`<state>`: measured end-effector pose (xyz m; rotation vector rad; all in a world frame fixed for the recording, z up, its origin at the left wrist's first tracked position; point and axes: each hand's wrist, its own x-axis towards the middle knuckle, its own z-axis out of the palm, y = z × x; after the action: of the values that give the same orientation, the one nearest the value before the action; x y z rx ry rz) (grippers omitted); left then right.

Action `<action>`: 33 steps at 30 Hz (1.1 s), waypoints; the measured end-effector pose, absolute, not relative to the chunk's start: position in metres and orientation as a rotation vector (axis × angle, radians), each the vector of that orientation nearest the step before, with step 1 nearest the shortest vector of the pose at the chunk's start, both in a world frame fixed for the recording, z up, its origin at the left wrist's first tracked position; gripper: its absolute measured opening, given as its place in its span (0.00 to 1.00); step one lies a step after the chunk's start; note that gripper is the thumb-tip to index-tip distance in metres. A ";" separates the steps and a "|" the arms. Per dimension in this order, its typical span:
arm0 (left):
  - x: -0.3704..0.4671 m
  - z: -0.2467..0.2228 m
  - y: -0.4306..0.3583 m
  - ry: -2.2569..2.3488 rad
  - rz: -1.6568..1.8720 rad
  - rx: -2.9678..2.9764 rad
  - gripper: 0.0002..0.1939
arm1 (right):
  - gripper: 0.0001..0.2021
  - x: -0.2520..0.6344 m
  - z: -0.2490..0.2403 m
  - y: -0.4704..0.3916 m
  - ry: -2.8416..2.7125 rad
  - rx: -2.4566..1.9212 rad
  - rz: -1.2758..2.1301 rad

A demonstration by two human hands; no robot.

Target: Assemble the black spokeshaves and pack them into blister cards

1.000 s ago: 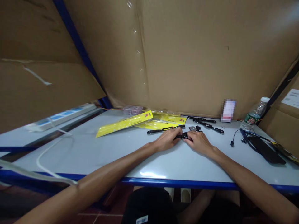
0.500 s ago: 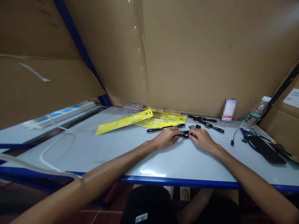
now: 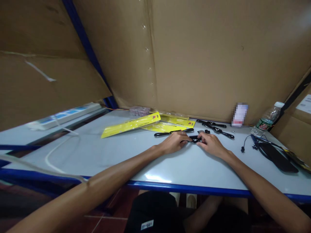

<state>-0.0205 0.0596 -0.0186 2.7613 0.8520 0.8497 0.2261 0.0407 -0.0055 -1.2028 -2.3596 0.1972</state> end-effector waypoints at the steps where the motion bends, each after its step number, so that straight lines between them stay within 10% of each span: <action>1: -0.020 -0.019 0.060 0.845 0.855 2.761 0.16 | 0.08 0.225 -0.005 0.040 -2.358 -1.199 0.187; 9: -0.015 -0.019 0.056 0.805 0.821 2.799 0.17 | 0.11 0.210 0.002 0.035 -2.596 -1.258 -0.257; 16: -0.016 -0.015 0.054 0.802 0.771 2.833 0.20 | 0.21 0.214 0.000 0.046 -2.258 -1.320 0.200; 23: -0.023 -0.015 0.058 0.849 0.719 2.934 0.22 | 0.04 0.233 0.002 0.038 -2.337 -1.240 0.124; 33: -0.023 -0.020 0.060 0.842 0.764 2.946 0.20 | 0.11 0.224 -0.004 0.033 -2.628 -1.148 -0.264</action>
<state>-0.0225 0.0603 -0.0204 2.9456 0.8416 0.7642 0.2236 0.0333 -0.0042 -1.1482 -2.6278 -0.2639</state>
